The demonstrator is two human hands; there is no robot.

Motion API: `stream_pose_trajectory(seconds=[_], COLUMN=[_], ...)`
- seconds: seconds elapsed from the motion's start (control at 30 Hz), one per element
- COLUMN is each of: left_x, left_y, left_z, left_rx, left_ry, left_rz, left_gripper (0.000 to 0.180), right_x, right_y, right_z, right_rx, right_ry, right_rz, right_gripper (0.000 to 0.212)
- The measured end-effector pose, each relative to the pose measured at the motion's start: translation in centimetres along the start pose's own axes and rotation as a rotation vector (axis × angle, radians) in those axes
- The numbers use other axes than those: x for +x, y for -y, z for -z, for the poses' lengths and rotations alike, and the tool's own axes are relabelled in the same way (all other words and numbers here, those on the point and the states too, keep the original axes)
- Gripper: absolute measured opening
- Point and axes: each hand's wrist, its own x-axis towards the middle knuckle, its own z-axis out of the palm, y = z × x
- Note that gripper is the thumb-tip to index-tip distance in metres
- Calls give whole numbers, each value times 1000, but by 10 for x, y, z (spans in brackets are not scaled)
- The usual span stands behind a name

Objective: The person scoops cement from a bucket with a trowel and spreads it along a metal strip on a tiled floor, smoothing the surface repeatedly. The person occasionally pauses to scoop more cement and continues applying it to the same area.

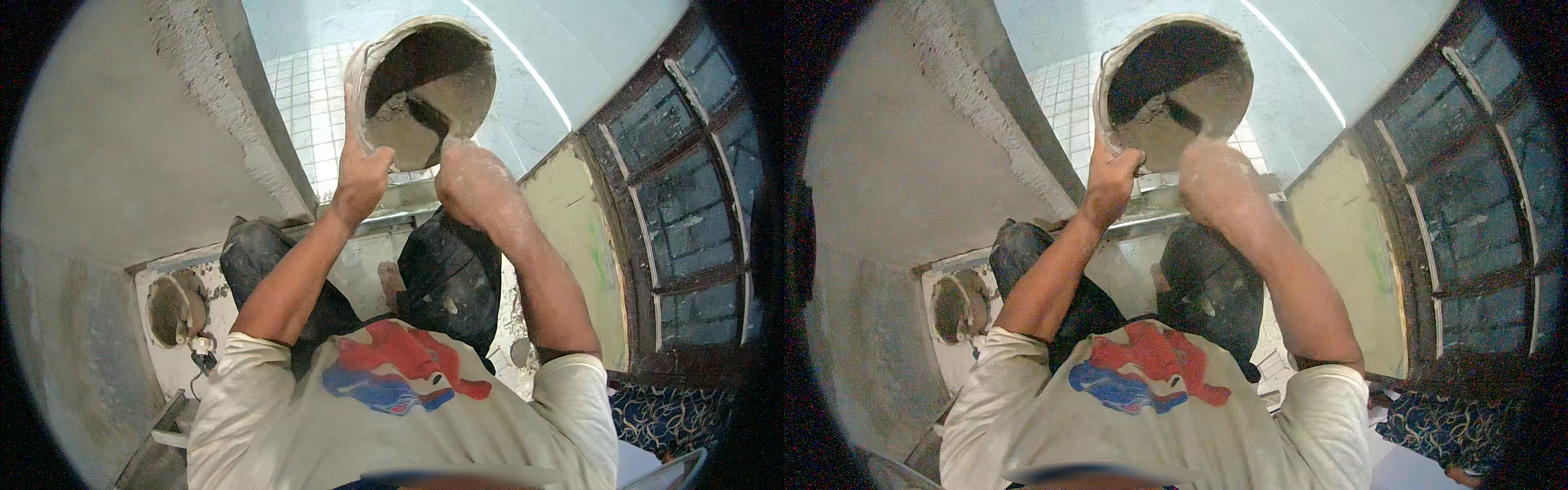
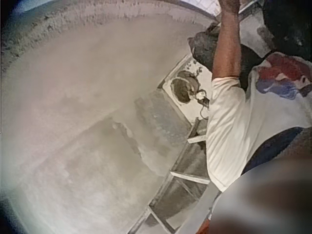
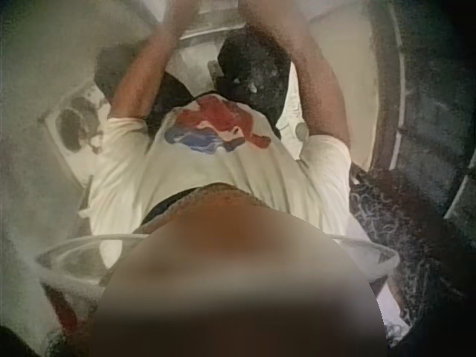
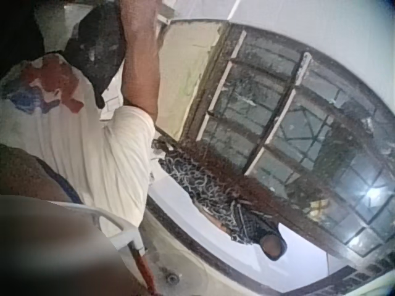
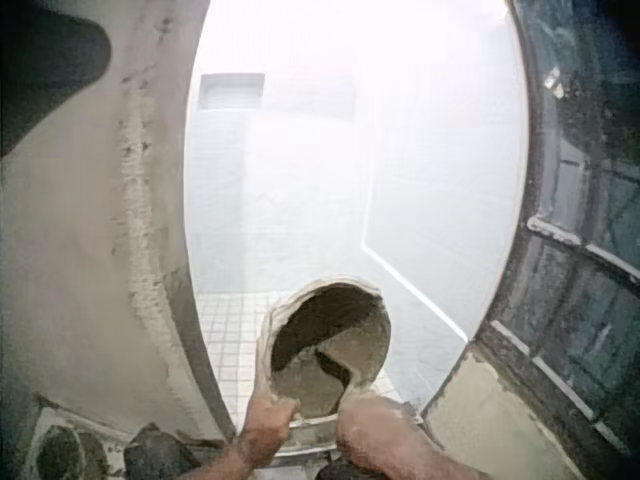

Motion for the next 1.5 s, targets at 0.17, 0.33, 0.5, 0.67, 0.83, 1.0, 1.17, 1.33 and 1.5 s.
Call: stream_pose_trajectory(seconds=[0.17, 0.33, 0.5, 0.67, 0.83, 1.0, 1.17, 1.33, 1.5], left_x=[1, 2, 1, -5, -12, -22, -38, -68, -105], left_y=[-9, -4, -6, -2, -10, -24, -30, -38, -43], left_z=[-6, -2, -7, -5, 14, 22, 30, 46, 34], left_rx=[4, 63, 228, 298, 198, 153, 303, 240, -58], left_ry=[-10, -2, -39, 38, 93, 116, 74, -11, -16], left_rz=[39, -18, -236, -250, -89, 71, 115, 345, 161], left_gripper=[98, 98, 95, 103, 102, 101, 73, 57, 50], right_x=[23, 13, 39, 33, 22, 7, 1, -13, -38], right_y=[6, 13, -1, -22, -48, -80, -73, -53, -10], right_z=[-8, -18, 10, -14, 24, 1, -23, -51, -58], right_rx=[-44, 10, 93, 186, 412, 879, 1063, 1499, 1785], right_ry=[-306, -245, 10, 159, 208, 344, 375, 422, 504], right_rz=[22, -43, -42, 92, 58, 104, 211, 177, 141], right_gripper=[25, 25, 21, 34, 38, 30, 22, 31, 61])
